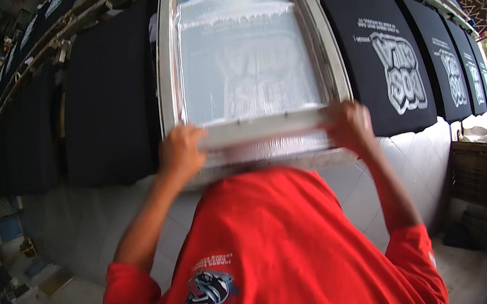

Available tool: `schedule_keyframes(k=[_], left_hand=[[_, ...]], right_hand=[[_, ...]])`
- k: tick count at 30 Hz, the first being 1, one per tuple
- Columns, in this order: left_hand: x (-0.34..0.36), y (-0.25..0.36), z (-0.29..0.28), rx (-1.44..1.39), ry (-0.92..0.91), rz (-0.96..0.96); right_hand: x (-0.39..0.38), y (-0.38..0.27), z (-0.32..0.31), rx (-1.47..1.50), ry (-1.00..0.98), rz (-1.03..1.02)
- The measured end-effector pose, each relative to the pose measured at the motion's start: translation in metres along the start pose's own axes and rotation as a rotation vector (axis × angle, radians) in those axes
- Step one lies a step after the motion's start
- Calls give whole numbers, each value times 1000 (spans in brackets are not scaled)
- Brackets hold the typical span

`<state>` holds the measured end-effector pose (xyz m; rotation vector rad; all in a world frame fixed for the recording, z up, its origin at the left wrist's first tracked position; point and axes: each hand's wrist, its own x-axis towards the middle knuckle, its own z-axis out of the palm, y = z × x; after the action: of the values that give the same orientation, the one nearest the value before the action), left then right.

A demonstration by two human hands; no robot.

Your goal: The person performs screen printing on a series of black shirts by applying white ink through a stencil using a squeegee, then lifting the screen to reveal the print.

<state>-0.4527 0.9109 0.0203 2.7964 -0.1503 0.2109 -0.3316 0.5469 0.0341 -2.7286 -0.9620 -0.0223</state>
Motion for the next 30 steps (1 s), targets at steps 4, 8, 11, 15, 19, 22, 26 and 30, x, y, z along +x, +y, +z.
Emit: schedule_keyframes(k=[4,8,11,15,19,22,26,30], left_hand=[[4,10,-26,-75,-51,-4],[-35,27,-28,-69,-99,5],[-50,31,-11,-81,-110,3],[-39,23,5,-15,-11,45],[-3,5,9,23,39,85],[30,-17,14,1,22,104],[84,-44,18,38,42,102],[138,-76,27,90,90,120]], right_hand=[[-4,-7,-25,14,51,-21],[-45,-25,-25,97,-3,12],[-56,-25,-5,119,67,12],[-34,-21,8,35,135,-3],[-2,-4,15,25,113,-4],[33,12,21,28,140,-29],[91,36,26,43,139,-42],[150,60,33,27,192,-79]])
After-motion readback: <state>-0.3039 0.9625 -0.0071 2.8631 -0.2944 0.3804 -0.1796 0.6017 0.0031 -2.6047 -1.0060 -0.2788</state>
